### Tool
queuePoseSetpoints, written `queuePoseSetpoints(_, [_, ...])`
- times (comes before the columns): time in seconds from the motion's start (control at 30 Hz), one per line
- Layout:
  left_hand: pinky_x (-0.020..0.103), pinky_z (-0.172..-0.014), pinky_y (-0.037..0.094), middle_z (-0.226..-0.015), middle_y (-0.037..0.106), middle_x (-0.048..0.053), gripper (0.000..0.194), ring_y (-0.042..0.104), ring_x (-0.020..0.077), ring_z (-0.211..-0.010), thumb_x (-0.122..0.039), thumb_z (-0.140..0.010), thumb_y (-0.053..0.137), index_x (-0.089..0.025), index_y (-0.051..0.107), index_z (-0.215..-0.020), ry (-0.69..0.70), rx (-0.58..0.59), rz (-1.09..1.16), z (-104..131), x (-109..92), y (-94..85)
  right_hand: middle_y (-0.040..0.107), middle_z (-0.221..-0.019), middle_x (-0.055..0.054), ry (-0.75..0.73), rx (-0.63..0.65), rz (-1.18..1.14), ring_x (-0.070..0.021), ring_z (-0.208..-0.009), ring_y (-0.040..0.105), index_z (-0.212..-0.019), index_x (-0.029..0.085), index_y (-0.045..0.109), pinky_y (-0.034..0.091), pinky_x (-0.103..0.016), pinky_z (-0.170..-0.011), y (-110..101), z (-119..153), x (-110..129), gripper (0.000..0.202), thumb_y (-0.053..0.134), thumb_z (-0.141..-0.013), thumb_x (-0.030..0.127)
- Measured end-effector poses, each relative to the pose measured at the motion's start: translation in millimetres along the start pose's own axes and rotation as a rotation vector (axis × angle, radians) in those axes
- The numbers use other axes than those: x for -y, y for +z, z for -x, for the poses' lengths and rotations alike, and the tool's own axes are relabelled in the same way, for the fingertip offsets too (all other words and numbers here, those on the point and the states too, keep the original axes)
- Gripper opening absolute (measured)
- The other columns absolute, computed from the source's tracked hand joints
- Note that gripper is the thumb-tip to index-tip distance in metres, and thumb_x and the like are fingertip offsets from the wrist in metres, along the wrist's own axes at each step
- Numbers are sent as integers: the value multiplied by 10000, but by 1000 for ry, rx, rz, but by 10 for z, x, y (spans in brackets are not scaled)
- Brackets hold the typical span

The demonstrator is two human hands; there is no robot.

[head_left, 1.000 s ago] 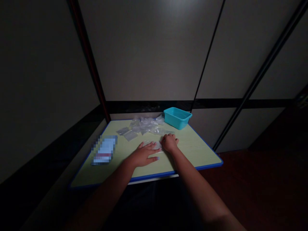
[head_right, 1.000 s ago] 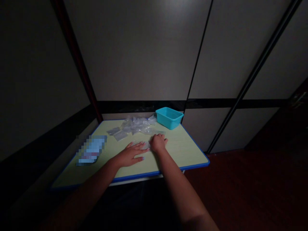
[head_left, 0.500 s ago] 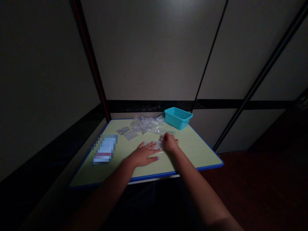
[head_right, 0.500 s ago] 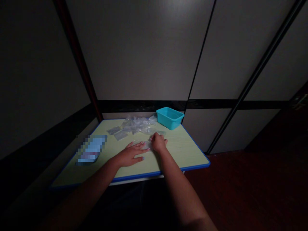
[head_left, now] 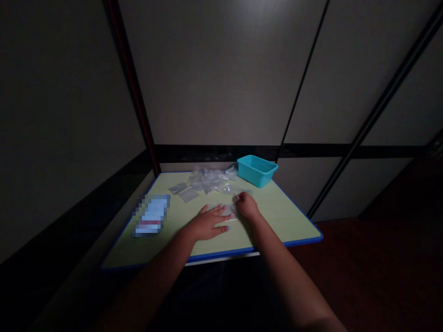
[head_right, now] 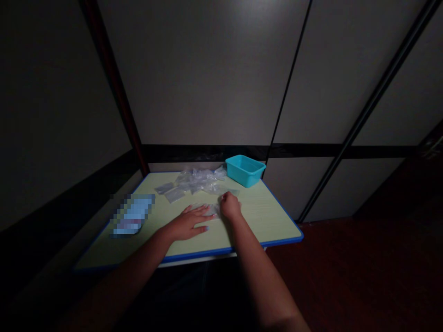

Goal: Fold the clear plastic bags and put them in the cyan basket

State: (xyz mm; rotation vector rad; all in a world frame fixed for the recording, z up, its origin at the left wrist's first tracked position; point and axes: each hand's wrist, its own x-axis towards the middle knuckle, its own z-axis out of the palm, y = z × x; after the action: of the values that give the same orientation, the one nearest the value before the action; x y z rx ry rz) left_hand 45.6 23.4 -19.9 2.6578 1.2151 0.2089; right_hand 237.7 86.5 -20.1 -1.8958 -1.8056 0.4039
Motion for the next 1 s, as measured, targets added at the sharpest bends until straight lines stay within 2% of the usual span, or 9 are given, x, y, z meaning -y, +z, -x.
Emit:
queuePoseSetpoints(0.13, [566,-1074,94,-1500,236,33,468,194,226,-1387,-532,-904,396,-430,352,-1358,-3,0,4,-1,-4,2,652,-1024,-92,6,-7,69,-232,-993,545,-962,199,651,391,-302,-737,-28,27,18,205,494,-836,237])
queuePoseSetpoints(0.3, [556,-1077,98,-1500,238,24,445,194,229,-1386,-527,-918,364,-429,366,-1352,-9,-9,15,-10,-10,6,615,-1056,-133,-28,8,154,-300,-1065,481,-864,180,690,393,-383,-798,-29,69,62,226,578,-795,365])
queuePoseSetpoints(0.57, [545,-1082,93,-1495,248,19,440,211,237,-1381,-522,-914,385,-423,387,-1342,-7,-20,19,-13,-8,14,624,-1028,-99,-87,28,132,-276,-1049,479,-869,194,658,376,-370,-786,-3,62,58,180,591,-788,339])
queuePoseSetpoints(0.67, [553,-1076,102,-1494,250,23,435,218,238,-1379,-519,-917,378,-427,384,-1342,-9,-11,13,-11,-19,2,656,-911,-64,-88,32,76,-239,-974,524,-847,198,639,368,-338,-766,19,33,31,154,595,-785,332])
queuePoseSetpoints(0.83, [568,-1068,119,-1492,258,26,434,213,236,-1381,-507,-923,371,-420,377,-1348,-11,2,10,4,-42,-28,673,-791,-17,-89,50,-56,-134,-712,574,-862,180,625,366,-237,-652,74,-45,-31,139,598,-788,294])
queuePoseSetpoints(1.0, [553,-1075,122,-1493,256,25,430,219,233,-1379,-494,-921,385,-415,388,-1344,-13,-9,15,5,-38,-24,674,-696,-40,-96,59,-155,-117,-593,564,-789,133,658,337,-209,-534,74,-73,-76,225,585,-800,346])
